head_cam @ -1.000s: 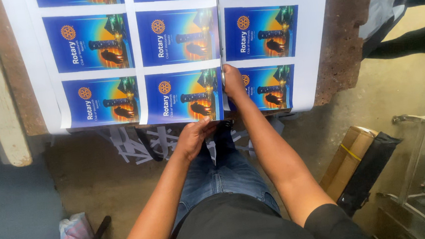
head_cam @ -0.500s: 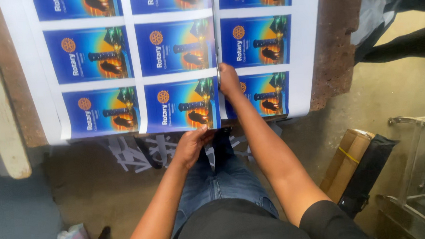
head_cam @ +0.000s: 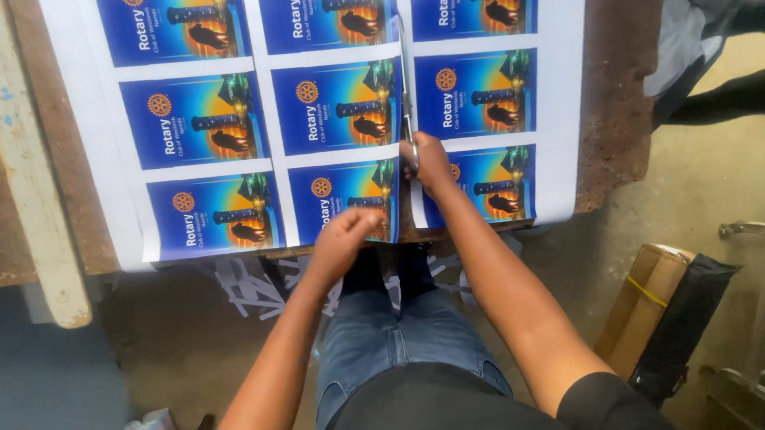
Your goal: The person uses scissors to cut a large sheet of printed paper into individual rectangular cards. They repeatedly cut along the grid lines, separating the cards and letting the cut pieces fall to the floor.
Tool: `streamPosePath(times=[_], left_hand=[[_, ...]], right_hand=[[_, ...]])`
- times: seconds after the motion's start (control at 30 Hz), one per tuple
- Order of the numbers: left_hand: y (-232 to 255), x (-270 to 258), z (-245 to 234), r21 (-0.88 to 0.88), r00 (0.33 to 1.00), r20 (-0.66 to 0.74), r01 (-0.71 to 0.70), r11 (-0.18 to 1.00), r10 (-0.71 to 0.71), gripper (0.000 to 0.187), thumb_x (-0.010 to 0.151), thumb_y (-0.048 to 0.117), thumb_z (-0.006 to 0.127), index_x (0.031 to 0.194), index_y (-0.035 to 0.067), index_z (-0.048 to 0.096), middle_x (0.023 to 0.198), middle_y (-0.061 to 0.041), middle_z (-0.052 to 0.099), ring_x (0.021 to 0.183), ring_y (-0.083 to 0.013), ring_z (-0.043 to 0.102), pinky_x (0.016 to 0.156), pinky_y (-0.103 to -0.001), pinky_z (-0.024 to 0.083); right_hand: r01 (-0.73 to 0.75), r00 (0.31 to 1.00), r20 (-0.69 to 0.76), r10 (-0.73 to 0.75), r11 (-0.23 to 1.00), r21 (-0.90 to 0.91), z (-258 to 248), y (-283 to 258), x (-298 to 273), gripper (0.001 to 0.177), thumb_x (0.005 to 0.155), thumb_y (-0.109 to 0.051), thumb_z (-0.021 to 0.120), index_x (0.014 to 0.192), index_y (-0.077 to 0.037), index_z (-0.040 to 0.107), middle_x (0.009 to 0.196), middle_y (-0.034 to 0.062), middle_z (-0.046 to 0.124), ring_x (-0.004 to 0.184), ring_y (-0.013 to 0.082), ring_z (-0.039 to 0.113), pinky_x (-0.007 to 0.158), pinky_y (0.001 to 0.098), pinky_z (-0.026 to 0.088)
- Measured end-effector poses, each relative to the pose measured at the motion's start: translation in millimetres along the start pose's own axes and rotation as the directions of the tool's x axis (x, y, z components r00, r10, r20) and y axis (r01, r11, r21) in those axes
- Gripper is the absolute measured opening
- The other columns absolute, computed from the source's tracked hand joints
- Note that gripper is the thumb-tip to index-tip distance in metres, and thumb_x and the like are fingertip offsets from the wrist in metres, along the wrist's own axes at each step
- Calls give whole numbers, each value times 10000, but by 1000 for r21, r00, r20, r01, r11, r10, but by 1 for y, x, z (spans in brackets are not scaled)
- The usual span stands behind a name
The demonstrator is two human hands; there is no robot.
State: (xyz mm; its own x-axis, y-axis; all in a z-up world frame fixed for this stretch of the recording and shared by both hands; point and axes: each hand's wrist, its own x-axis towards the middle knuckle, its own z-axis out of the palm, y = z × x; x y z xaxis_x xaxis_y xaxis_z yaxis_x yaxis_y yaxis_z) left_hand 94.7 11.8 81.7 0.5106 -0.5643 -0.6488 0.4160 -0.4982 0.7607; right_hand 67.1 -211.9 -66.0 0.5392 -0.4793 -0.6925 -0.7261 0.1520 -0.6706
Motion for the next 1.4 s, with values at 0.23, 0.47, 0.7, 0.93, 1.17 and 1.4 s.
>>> streamPosePath(times=[0.23,0.47,0.7,0.93,1.17,1.4], left_hand=[[-9,118,-42,599,833,-381,-108,793,402,330,1030,147,604,1341,37,617,1504,-209,513,1409,-390,481,1183,-517,374],[-39,200,-48,852,706,-312,-89,516,636,615,1015,287,690,1530,102,409,1676,-152,248,1561,-344,208,1265,-565,164],[-48,208,-48,880,709,-325,-15,475,625,670,1059,456,532,1610,174,275,1711,-84,185,1585,-278,138,1281,-512,80],[-46,215,-52,871,741,-332,4,491,584,791,987,613,532,1613,199,280,1716,-63,174,1583,-270,138,1275,-521,90],[-46,213,-48,865,772,-348,46,500,532,851,935,622,586,1612,226,258,1713,-59,177,1581,-281,139,1272,-537,106],[-45,215,-48,870,774,-337,38,491,537,848,948,643,535,1624,242,218,1720,-54,146,1582,-275,111,1266,-530,93]], right_hand=[[60,998,-11,-61,996,-64,-5,2,-2,256,871,-334,663,796,-90,655,532,106,617,503,205,672,530,324,546],[5,1000,-28,-7,998,-66,-2,8,3,236,861,-334,662,803,-106,674,541,91,623,515,201,682,528,325,561],[-62,998,-25,64,995,82,-1,13,8,217,836,-273,717,782,-71,660,535,127,606,507,204,670,487,319,585],[-65,998,-1,65,998,27,-7,-37,8,222,874,-266,677,796,-59,657,536,113,607,508,195,656,493,314,569],[-107,994,22,109,991,-81,-10,-38,7,243,898,-281,662,819,-52,652,538,113,608,512,209,658,525,331,554],[-99,994,38,101,993,-67,-13,-48,6,253,922,-277,683,844,-37,672,560,122,628,536,220,666,544,309,538]])
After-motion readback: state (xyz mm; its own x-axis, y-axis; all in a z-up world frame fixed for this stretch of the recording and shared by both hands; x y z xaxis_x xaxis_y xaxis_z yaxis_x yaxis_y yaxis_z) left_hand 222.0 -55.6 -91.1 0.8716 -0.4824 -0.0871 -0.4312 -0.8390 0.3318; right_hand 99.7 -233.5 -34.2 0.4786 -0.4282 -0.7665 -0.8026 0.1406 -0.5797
